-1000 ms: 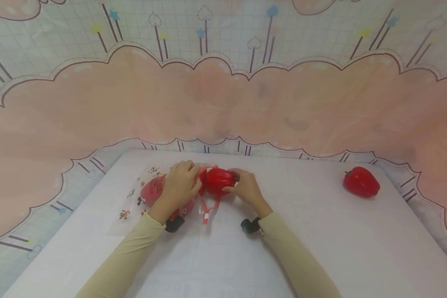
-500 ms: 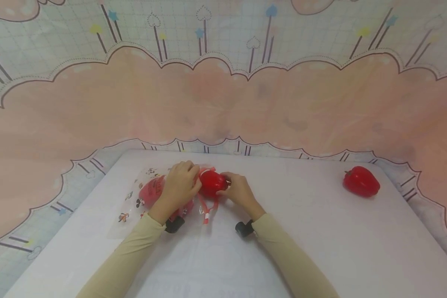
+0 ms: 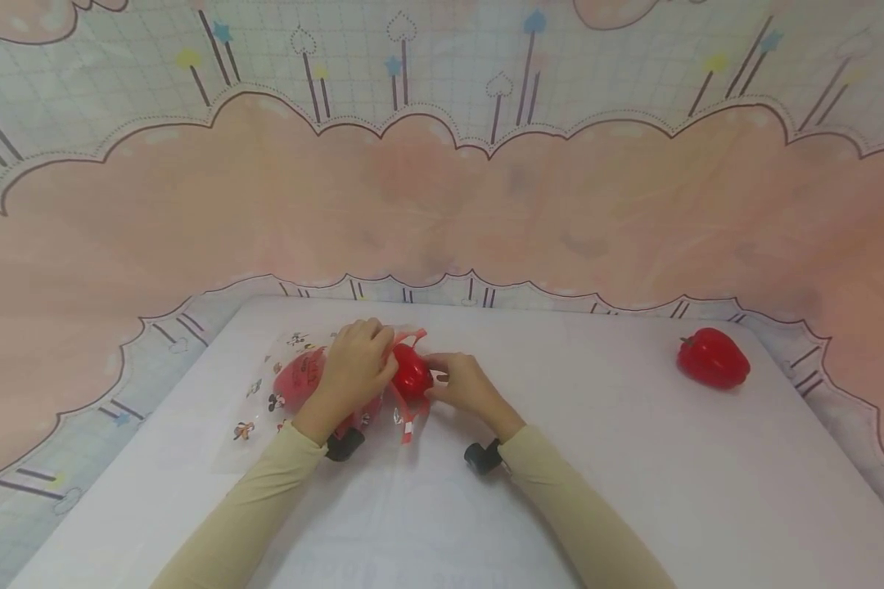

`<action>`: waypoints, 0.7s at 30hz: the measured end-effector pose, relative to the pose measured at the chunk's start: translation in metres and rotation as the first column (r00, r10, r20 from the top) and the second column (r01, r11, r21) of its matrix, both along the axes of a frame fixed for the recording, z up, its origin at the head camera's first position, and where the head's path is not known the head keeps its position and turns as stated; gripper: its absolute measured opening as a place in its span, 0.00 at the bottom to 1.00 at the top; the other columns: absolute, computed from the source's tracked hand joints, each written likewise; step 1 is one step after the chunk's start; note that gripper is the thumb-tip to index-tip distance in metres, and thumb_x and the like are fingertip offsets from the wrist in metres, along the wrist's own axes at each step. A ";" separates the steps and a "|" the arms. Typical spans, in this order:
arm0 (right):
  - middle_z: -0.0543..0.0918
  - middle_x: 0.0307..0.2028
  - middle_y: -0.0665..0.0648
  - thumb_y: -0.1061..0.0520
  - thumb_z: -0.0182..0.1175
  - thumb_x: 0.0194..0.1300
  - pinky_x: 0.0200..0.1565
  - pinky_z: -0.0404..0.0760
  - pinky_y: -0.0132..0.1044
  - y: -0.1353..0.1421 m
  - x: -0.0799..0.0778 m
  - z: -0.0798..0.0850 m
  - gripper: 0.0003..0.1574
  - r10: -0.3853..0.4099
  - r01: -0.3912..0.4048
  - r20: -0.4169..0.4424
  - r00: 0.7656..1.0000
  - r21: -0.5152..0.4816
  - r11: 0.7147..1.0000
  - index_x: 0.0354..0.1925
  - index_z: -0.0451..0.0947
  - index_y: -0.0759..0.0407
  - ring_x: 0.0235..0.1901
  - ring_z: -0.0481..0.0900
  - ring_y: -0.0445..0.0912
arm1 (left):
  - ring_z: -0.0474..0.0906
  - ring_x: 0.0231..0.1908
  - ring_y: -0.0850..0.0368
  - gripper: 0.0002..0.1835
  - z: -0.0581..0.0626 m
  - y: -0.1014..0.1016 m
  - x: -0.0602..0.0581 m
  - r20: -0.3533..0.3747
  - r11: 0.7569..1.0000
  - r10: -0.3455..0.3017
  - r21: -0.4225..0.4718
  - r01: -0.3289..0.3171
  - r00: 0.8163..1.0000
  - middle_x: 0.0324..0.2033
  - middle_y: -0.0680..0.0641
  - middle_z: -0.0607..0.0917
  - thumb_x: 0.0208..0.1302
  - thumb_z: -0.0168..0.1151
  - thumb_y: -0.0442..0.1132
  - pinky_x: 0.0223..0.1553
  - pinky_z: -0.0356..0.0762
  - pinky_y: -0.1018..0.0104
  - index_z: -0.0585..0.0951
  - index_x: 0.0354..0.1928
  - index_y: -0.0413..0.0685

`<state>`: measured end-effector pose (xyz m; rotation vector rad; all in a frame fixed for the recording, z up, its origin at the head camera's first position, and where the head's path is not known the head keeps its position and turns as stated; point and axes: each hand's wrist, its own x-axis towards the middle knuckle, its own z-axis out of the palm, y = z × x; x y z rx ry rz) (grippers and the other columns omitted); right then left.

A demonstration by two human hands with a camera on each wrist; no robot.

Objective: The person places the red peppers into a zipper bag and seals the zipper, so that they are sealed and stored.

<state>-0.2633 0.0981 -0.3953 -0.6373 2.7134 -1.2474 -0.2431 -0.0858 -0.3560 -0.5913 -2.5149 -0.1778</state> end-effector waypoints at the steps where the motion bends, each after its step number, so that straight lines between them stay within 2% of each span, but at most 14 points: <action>1: 0.79 0.55 0.61 0.64 0.67 0.53 0.50 0.80 0.41 -0.001 0.001 0.001 0.32 0.012 -0.012 0.002 1.000 0.003 1.000 0.58 0.74 0.61 0.55 0.79 0.53 | 0.75 0.40 0.50 0.15 0.000 0.000 0.000 -0.005 1.000 -0.001 -0.004 0.001 1.000 0.37 0.44 0.81 0.54 0.64 0.41 0.50 0.75 0.55 0.79 0.44 0.43; 4: 0.80 0.55 0.60 0.63 0.67 0.54 0.50 0.80 0.41 -0.002 0.002 0.001 0.31 0.054 -0.054 0.008 0.999 0.010 0.998 0.58 0.74 0.61 0.55 0.79 0.52 | 0.75 0.39 0.50 0.15 0.000 0.000 -0.001 -0.021 1.000 0.002 -0.018 -0.002 1.000 0.36 0.44 0.80 0.54 0.63 0.41 0.49 0.74 0.55 0.79 0.43 0.44; 7: 0.80 0.54 0.61 0.64 0.65 0.54 0.50 0.80 0.41 -0.002 0.003 0.001 0.30 0.137 -0.137 0.013 0.990 0.007 0.991 0.58 0.74 0.62 0.54 0.79 0.53 | 0.75 0.39 0.50 0.13 0.000 -0.001 -0.001 -0.029 1.000 0.000 -0.020 -0.001 1.000 0.35 0.45 0.79 0.55 0.61 0.41 0.49 0.73 0.55 0.79 0.41 0.44; 12: 0.79 0.55 0.64 0.67 0.63 0.56 0.52 0.78 0.43 -0.003 0.003 -0.001 0.30 0.288 -0.288 -0.023 0.957 0.002 0.957 0.58 0.72 0.66 0.55 0.78 0.54 | 0.75 0.39 0.49 0.12 0.001 -0.002 -0.001 -0.048 1.000 -0.013 -0.019 0.012 0.999 0.35 0.45 0.79 0.54 0.62 0.40 0.51 0.72 0.54 0.79 0.40 0.43; 14: 0.79 0.56 0.63 0.66 0.62 0.57 0.53 0.78 0.44 -0.003 0.002 -0.001 0.30 0.308 -0.308 -0.039 0.950 0.016 0.951 0.59 0.72 0.66 0.56 0.77 0.54 | 0.75 0.39 0.49 0.13 0.001 -0.003 -0.001 -0.050 1.000 -0.017 -0.013 0.017 0.999 0.35 0.44 0.79 0.54 0.62 0.40 0.51 0.72 0.54 0.79 0.41 0.43; 21: 0.78 0.56 0.61 0.62 0.63 0.58 0.55 0.77 0.45 0.002 0.002 -0.004 0.30 0.283 -0.282 -0.028 0.959 0.036 0.959 0.60 0.72 0.63 0.57 0.77 0.53 | 0.75 0.40 0.49 0.12 -0.001 -0.006 -0.001 -0.065 1.000 0.002 0.004 -0.002 0.998 0.36 0.44 0.80 0.53 0.62 0.40 0.49 0.73 0.53 0.80 0.40 0.43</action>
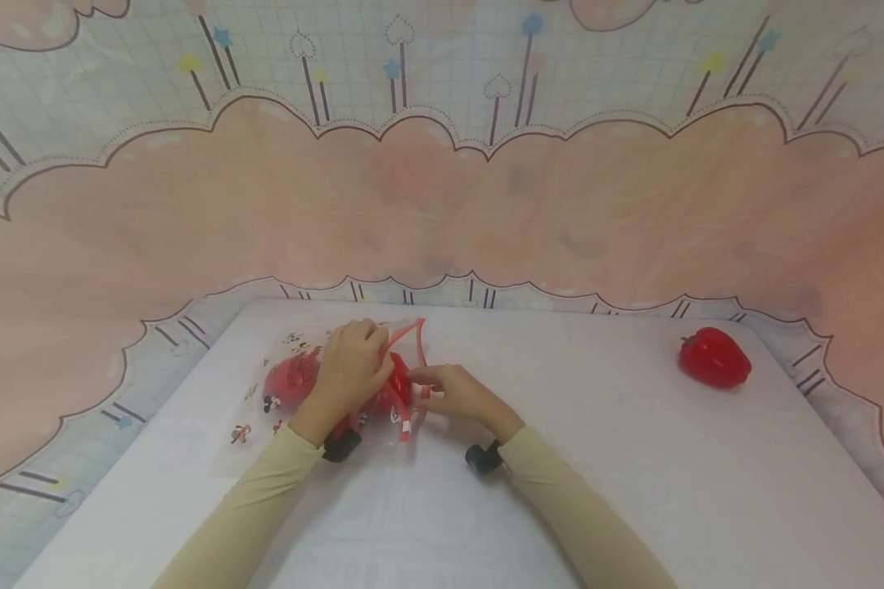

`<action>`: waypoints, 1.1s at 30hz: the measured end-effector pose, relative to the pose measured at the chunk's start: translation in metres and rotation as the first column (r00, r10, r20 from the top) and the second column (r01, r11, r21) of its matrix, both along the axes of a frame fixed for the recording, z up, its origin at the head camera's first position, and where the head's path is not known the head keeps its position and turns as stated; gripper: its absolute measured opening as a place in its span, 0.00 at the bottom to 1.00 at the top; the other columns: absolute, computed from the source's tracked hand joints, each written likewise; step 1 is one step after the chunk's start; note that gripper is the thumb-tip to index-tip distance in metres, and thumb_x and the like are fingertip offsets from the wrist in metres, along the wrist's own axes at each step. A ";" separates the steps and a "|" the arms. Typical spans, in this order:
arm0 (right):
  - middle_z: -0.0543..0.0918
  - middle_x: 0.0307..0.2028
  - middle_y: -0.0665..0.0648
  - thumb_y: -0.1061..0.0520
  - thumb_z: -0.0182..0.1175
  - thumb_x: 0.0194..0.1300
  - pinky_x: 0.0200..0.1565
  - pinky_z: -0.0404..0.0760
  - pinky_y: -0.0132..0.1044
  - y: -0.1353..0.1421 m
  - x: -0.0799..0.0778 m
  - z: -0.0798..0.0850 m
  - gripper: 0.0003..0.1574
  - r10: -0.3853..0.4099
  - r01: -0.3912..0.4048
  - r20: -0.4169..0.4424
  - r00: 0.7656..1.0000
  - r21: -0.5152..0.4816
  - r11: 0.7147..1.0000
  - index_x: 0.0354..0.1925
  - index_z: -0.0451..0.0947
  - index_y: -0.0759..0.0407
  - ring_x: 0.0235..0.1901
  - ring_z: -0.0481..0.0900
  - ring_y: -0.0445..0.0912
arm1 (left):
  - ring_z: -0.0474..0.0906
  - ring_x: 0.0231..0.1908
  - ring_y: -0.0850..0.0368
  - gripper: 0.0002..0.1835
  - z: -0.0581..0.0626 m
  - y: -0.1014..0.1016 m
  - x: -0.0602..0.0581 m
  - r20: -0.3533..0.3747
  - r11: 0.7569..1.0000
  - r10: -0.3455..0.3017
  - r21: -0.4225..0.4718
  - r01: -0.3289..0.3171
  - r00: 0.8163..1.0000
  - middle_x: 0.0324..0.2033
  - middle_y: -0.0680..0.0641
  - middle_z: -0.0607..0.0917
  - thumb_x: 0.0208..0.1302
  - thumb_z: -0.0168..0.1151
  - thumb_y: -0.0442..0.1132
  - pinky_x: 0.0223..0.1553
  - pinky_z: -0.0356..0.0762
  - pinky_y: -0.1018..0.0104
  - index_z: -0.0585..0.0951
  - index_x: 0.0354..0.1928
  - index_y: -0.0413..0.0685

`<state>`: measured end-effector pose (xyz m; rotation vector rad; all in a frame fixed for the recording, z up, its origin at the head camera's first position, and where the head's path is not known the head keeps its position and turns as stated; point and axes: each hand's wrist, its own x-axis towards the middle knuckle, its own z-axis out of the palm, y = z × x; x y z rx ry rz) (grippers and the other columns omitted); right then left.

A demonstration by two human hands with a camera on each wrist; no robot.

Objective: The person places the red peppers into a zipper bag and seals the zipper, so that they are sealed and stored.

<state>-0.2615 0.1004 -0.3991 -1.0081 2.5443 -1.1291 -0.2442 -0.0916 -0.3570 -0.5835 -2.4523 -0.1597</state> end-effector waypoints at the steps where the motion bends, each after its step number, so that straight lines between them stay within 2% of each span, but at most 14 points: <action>1: 0.78 0.57 0.61 0.61 0.63 0.58 0.55 0.77 0.45 0.001 0.000 0.000 0.30 -0.001 0.001 -0.007 1.000 0.001 1.000 0.60 0.71 0.63 0.57 0.77 0.53 | 0.76 0.40 0.49 0.12 -0.001 0.000 0.000 -0.005 1.000 -0.003 0.004 0.003 1.000 0.37 0.44 0.80 0.53 0.62 0.39 0.49 0.73 0.53 0.80 0.40 0.43; 4: 0.78 0.57 0.62 0.60 0.63 0.58 0.55 0.77 0.46 0.006 0.000 -0.001 0.31 -0.007 0.007 -0.025 1.000 -0.002 1.000 0.60 0.71 0.63 0.57 0.77 0.54 | 0.76 0.40 0.49 0.13 -0.002 -0.001 0.000 -0.015 1.000 -0.010 0.011 0.010 1.000 0.37 0.44 0.80 0.53 0.63 0.39 0.49 0.73 0.53 0.80 0.40 0.43; 10: 0.76 0.60 0.59 0.55 0.65 0.57 0.57 0.75 0.47 0.017 0.000 0.004 0.35 -0.070 0.070 -0.022 0.997 0.002 0.998 0.62 0.69 0.61 0.60 0.74 0.52 | 0.76 0.40 0.49 0.12 -0.002 -0.001 0.000 -0.001 1.000 -0.004 0.017 0.004 1.000 0.37 0.44 0.80 0.53 0.62 0.39 0.49 0.73 0.53 0.79 0.39 0.43; 18: 0.73 0.62 0.60 0.53 0.67 0.55 0.57 0.73 0.52 0.037 0.001 0.022 0.40 -0.149 0.150 -0.024 0.989 0.017 0.989 0.64 0.67 0.56 0.61 0.72 0.57 | 0.75 0.38 0.49 0.11 -0.002 -0.001 0.001 -0.005 1.000 -0.003 0.007 0.003 1.000 0.34 0.44 0.79 0.53 0.62 0.39 0.48 0.73 0.54 0.79 0.37 0.43; 28: 0.73 0.62 0.62 0.54 0.68 0.53 0.57 0.74 0.52 0.075 0.007 0.055 0.41 -0.165 0.173 -0.138 0.977 0.042 0.984 0.64 0.67 0.59 0.59 0.73 0.60 | 0.75 0.40 0.49 0.11 -0.002 -0.001 0.000 -0.010 1.000 -0.015 0.014 0.015 1.000 0.36 0.44 0.80 0.53 0.62 0.39 0.50 0.73 0.53 0.80 0.39 0.42; 33: 0.73 0.61 0.64 0.55 0.69 0.52 0.57 0.73 0.51 0.101 0.011 0.067 0.41 -0.182 0.195 -0.199 0.963 0.045 0.980 0.63 0.67 0.62 0.58 0.75 0.61 | 0.76 0.41 0.48 0.12 -0.003 -0.001 0.001 -0.004 1.000 -0.016 0.009 0.016 1.000 0.37 0.44 0.81 0.53 0.62 0.39 0.51 0.72 0.53 0.80 0.39 0.42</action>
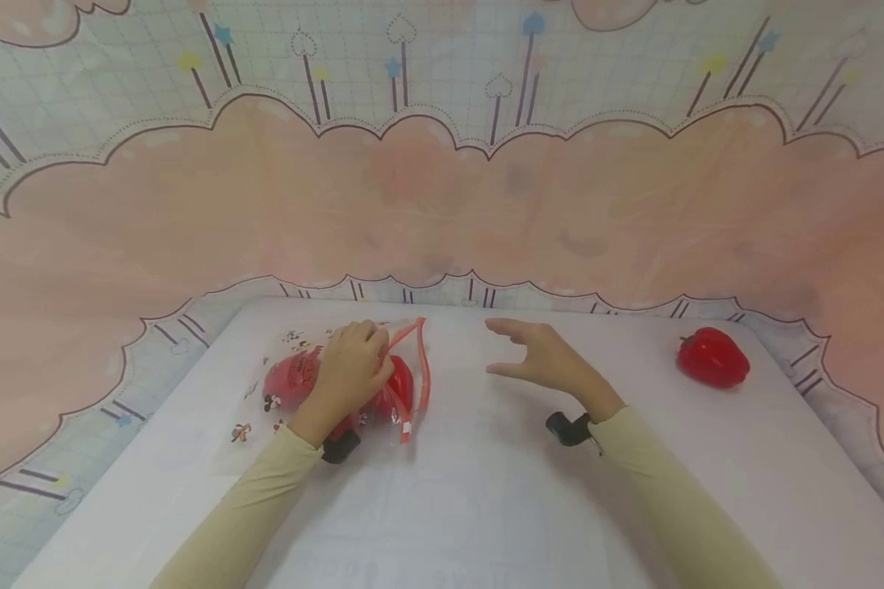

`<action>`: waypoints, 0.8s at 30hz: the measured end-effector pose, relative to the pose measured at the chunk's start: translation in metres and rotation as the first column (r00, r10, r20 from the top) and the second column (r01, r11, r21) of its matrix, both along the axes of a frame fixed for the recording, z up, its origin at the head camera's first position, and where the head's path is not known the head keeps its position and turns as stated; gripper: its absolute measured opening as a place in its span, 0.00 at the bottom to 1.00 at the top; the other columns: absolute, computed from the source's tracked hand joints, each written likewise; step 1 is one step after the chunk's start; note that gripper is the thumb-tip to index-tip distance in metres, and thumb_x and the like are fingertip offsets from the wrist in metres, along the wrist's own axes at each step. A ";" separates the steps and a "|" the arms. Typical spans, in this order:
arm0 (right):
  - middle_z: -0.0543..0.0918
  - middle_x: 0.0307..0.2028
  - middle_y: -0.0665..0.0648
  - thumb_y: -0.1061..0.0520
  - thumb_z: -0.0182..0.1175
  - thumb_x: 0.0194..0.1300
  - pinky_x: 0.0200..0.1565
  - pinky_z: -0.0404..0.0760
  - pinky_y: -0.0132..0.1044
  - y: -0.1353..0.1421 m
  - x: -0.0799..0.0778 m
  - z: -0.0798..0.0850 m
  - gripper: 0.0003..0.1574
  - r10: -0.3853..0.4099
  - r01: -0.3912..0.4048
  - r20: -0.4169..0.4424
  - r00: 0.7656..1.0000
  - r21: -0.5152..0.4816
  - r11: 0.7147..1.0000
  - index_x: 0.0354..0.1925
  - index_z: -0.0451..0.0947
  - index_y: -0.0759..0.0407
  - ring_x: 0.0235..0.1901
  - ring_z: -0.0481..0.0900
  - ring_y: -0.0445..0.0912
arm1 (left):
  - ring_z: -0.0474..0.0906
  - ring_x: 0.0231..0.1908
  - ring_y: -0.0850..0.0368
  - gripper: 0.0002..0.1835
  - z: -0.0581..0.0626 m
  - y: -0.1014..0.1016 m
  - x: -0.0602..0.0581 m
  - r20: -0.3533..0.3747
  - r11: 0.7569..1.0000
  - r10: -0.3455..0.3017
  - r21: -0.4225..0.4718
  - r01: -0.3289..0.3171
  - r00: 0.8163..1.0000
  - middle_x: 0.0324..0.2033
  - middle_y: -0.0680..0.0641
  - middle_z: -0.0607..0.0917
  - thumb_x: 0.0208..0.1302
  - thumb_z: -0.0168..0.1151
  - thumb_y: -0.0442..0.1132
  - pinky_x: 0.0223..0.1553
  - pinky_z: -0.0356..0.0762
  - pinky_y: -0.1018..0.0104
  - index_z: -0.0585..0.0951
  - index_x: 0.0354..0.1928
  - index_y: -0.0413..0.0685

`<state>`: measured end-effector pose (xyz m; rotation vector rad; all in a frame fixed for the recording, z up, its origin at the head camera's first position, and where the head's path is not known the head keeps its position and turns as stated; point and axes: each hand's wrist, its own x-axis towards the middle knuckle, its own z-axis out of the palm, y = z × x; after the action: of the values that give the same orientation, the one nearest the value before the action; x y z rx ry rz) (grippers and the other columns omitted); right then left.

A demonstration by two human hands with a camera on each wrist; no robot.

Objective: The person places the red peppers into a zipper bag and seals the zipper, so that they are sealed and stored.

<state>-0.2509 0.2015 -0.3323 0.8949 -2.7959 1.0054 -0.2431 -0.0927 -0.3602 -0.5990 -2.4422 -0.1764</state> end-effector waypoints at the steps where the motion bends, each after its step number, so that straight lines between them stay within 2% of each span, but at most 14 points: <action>1: 0.73 0.61 0.64 0.55 0.69 0.52 0.57 0.73 0.51 0.006 0.000 0.002 0.41 -0.008 0.008 -0.008 1.000 0.006 1.000 0.63 0.67 0.62 0.57 0.75 0.61 | 0.76 0.41 0.48 0.12 0.000 0.000 0.000 -0.001 1.000 -0.001 0.000 0.001 1.000 0.37 0.44 0.81 0.53 0.62 0.38 0.51 0.73 0.53 0.80 0.39 0.42; 7: 0.71 0.62 0.65 0.53 0.68 0.54 0.55 0.74 0.54 0.042 0.006 0.016 0.42 -0.095 0.096 -0.013 0.995 0.065 0.993 0.65 0.65 0.60 0.58 0.72 0.64 | 0.76 0.42 0.48 0.13 -0.002 0.000 -0.001 -0.003 1.000 -0.006 -0.002 0.006 1.000 0.38 0.43 0.81 0.53 0.63 0.38 0.51 0.73 0.52 0.81 0.41 0.42; 13: 0.69 0.63 0.69 0.50 0.64 0.58 0.50 0.75 0.60 0.080 0.014 0.027 0.43 -0.197 0.198 -0.020 0.980 0.134 0.971 0.67 0.61 0.60 0.59 0.70 0.68 | 0.76 0.43 0.48 0.14 -0.001 0.000 -0.001 0.016 1.000 0.004 -0.016 -0.004 1.000 0.38 0.43 0.81 0.53 0.63 0.40 0.52 0.73 0.52 0.80 0.42 0.42; 18: 0.66 0.65 0.67 0.44 0.63 0.59 0.53 0.69 0.65 0.112 0.018 0.034 0.45 -0.278 0.273 0.011 0.961 0.140 0.952 0.69 0.59 0.56 0.60 0.67 0.69 | 0.75 0.42 0.49 0.15 0.000 0.000 -0.001 0.008 0.999 0.011 -0.036 -0.011 1.000 0.38 0.44 0.81 0.52 0.64 0.40 0.51 0.74 0.53 0.81 0.42 0.42; 24: 0.66 0.64 0.70 0.47 0.62 0.60 0.54 0.64 0.68 0.148 0.018 0.036 0.43 -0.318 0.315 -0.006 0.948 0.155 0.936 0.68 0.59 0.59 0.59 0.66 0.71 | 0.75 0.43 0.49 0.15 0.001 -0.001 0.000 0.009 0.999 0.013 -0.031 -0.012 1.000 0.38 0.44 0.81 0.52 0.64 0.41 0.51 0.73 0.53 0.81 0.42 0.42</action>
<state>-0.2325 0.3493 -0.2967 0.4197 -2.9344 0.7628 -0.2435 -0.0933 -0.3596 -0.5973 -2.4611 -0.1369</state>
